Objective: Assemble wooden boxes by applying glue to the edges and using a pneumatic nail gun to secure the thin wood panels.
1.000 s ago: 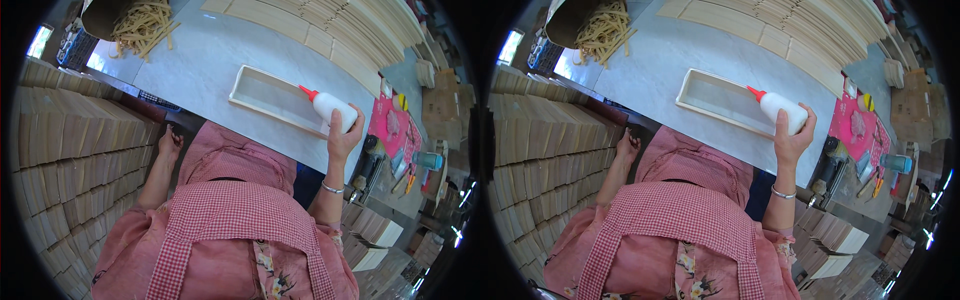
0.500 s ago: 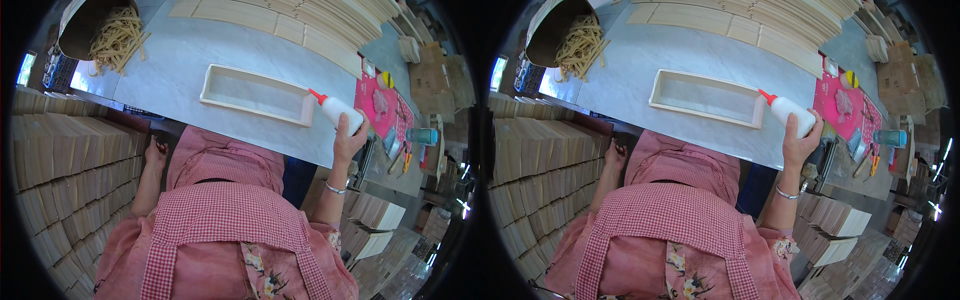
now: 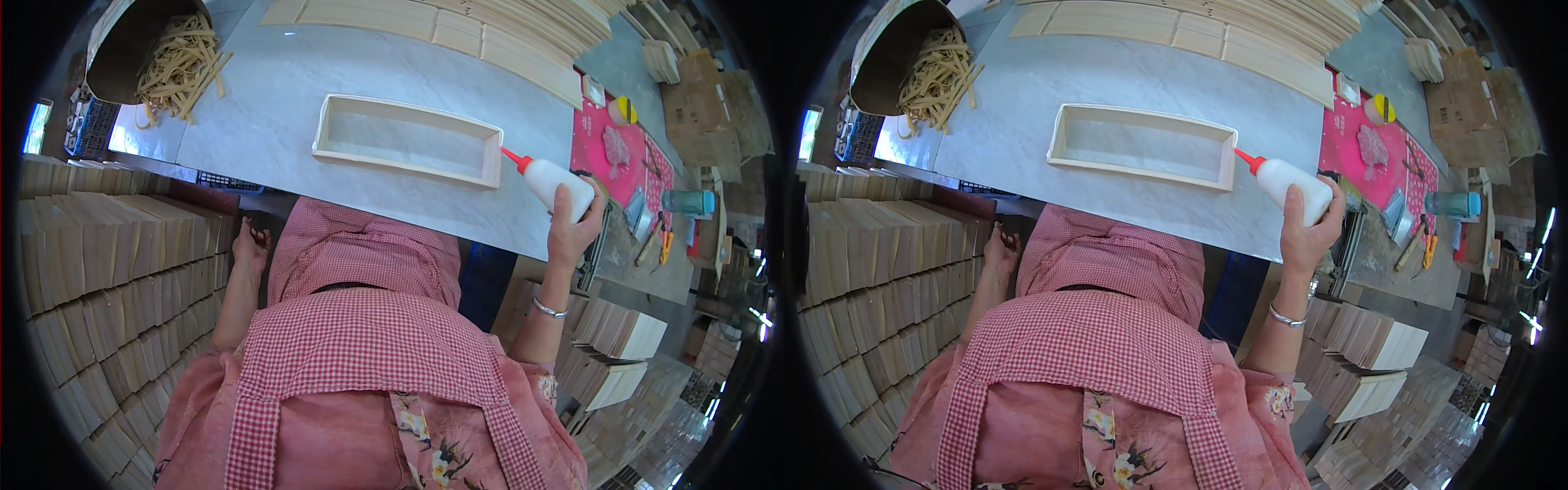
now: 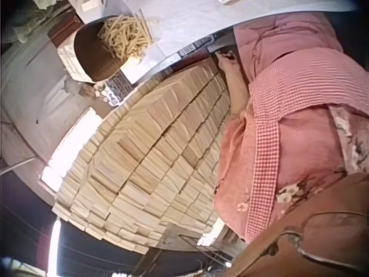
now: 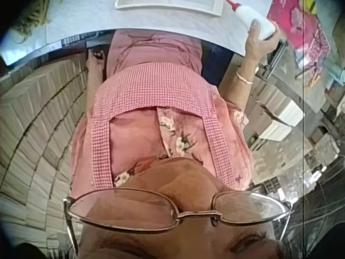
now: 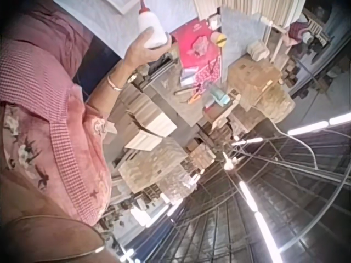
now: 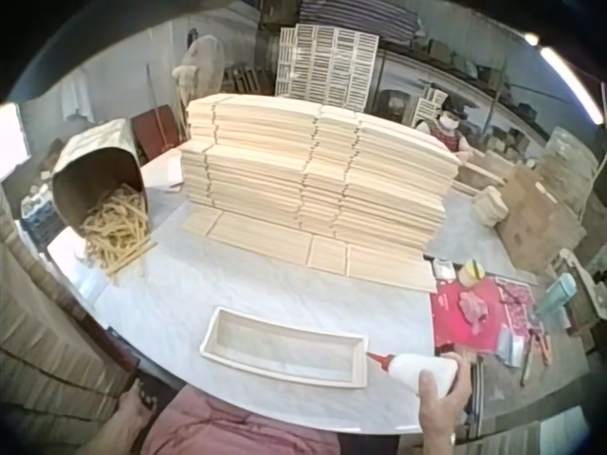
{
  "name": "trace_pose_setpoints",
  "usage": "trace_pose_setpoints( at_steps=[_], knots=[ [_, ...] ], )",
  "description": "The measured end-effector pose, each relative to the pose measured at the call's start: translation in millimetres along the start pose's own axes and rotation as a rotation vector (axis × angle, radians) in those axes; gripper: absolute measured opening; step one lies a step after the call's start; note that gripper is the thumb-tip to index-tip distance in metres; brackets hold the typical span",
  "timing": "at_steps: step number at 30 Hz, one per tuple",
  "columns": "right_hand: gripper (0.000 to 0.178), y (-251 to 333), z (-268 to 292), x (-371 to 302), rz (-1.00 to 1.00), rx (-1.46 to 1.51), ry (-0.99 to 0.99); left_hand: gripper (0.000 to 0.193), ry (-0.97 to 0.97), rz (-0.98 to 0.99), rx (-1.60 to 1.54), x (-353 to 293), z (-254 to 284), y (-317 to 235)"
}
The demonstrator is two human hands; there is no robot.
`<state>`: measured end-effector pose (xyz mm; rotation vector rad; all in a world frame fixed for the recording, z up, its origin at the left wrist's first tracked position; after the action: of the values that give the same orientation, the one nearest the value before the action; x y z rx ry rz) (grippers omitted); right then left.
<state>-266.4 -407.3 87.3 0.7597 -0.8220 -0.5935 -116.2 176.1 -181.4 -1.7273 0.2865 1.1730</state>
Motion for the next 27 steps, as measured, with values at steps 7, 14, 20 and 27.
trace_pose_setpoints(
  at_steps=[7,14,20,27],
  knots=[
    [0.041,12.7,21.3,-24.1,-0.028,-0.045,0.061,0.035,0.0,0.015,-0.019,14.5,9.4,5.3],
    [0.041,25.9,-1.8,-42.1,-0.169,0.128,0.107,0.031,-0.004,-0.001,-0.02,20.0,18.6,6.8],
    [0.042,82.0,-106.6,-74.6,-0.098,0.378,0.339,0.031,0.04,-0.077,0.236,-11.3,13.1,-5.4],
    [0.048,113.4,-168.9,-85.2,0.014,0.403,0.434,0.036,0.037,-0.057,0.31,5.1,47.3,0.2]
  ],
)
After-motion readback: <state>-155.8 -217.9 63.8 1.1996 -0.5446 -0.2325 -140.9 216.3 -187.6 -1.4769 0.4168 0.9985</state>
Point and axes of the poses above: each hand's wrist, its own x-axis towards the middle knuckle, its own z-axis out of the back of the hand, y = z × x, the point moved 7 cm from there along x, towards the middle knuckle, and after that the axes turned 3 degrees about z, right-handed, at the moved point
